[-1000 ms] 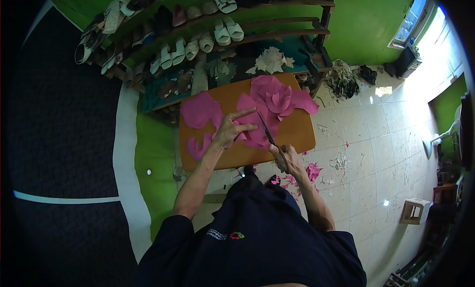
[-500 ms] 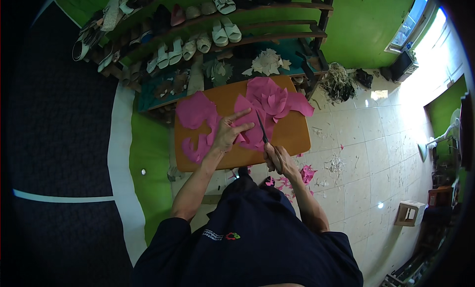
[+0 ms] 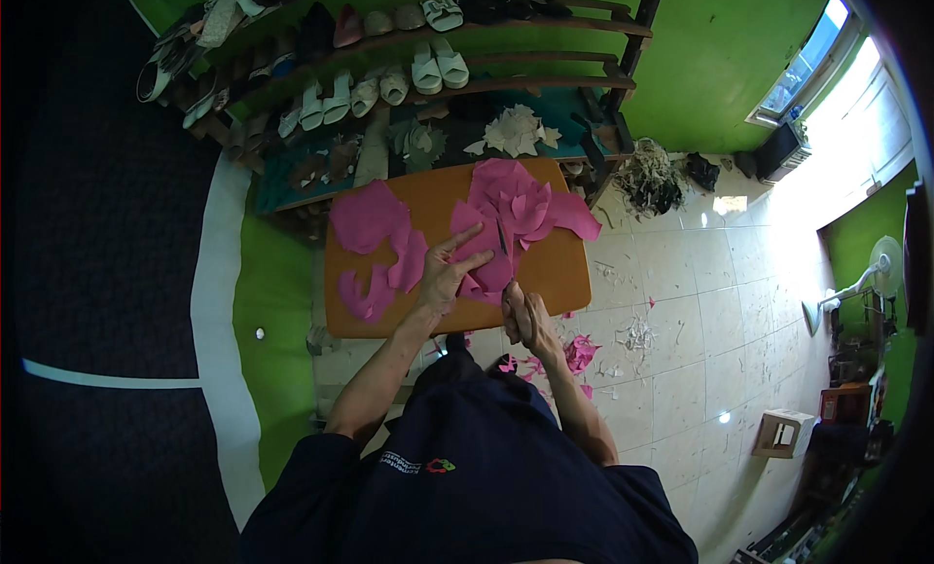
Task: The recorder uses scissors to cut various shapes out of a pink material, likely leather or synthetic fabric, on a work table.
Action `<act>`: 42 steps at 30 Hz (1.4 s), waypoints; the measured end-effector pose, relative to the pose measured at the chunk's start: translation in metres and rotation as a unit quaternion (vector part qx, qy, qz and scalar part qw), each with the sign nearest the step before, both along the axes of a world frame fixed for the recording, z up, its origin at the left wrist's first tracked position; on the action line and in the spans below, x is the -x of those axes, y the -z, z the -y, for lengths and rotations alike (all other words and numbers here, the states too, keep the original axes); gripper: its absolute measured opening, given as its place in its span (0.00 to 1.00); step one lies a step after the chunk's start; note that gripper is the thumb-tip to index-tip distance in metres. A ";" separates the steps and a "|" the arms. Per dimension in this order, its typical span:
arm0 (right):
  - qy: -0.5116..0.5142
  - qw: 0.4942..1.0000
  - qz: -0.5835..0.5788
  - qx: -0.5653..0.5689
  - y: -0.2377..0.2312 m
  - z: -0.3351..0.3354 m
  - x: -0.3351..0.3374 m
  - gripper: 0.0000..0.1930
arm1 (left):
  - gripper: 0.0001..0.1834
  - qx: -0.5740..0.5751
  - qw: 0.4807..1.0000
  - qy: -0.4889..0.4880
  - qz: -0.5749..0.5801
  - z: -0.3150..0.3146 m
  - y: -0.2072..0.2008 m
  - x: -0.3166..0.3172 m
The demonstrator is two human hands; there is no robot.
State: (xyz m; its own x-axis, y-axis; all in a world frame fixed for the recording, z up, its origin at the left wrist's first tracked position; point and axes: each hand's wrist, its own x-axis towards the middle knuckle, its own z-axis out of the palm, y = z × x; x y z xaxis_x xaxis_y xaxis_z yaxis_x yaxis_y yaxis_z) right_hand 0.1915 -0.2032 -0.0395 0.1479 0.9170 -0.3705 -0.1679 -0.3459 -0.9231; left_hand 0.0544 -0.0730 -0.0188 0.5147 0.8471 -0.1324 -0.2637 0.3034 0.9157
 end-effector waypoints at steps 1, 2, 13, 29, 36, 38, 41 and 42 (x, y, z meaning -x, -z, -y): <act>0.013 1.000 -0.009 -0.004 0.000 0.001 0.002 0.32 | 0.30 0.000 1.000 0.000 0.003 0.002 -0.002 -0.002; 0.026 0.999 -0.019 -0.009 0.000 0.000 0.004 0.32 | 0.30 0.005 1.000 -0.013 0.007 0.005 -0.003 -0.003; 0.095 0.995 -0.040 0.012 0.003 -0.005 0.015 0.33 | 0.30 0.037 0.994 -0.089 0.043 0.019 0.001 -0.019; 0.045 0.996 0.056 0.052 -0.006 0.007 0.026 0.31 | 0.23 0.091 0.988 -0.121 0.000 -0.005 0.009 -0.002; -0.055 0.983 0.177 -0.005 0.016 0.017 0.005 0.38 | 0.25 0.022 0.995 0.081 -0.059 -0.033 -0.001 0.030; -0.054 0.984 0.172 -0.001 0.015 0.017 0.004 0.38 | 0.25 0.006 0.990 0.119 -0.076 -0.034 -0.004 0.032; -0.024 0.986 0.164 -0.005 0.023 0.015 0.006 0.37 | 0.27 -0.016 0.990 0.112 -0.090 -0.031 -0.001 0.029; -0.021 0.984 0.178 0.000 0.025 0.015 0.005 0.37 | 0.27 -0.016 0.989 0.112 -0.090 -0.030 0.000 0.029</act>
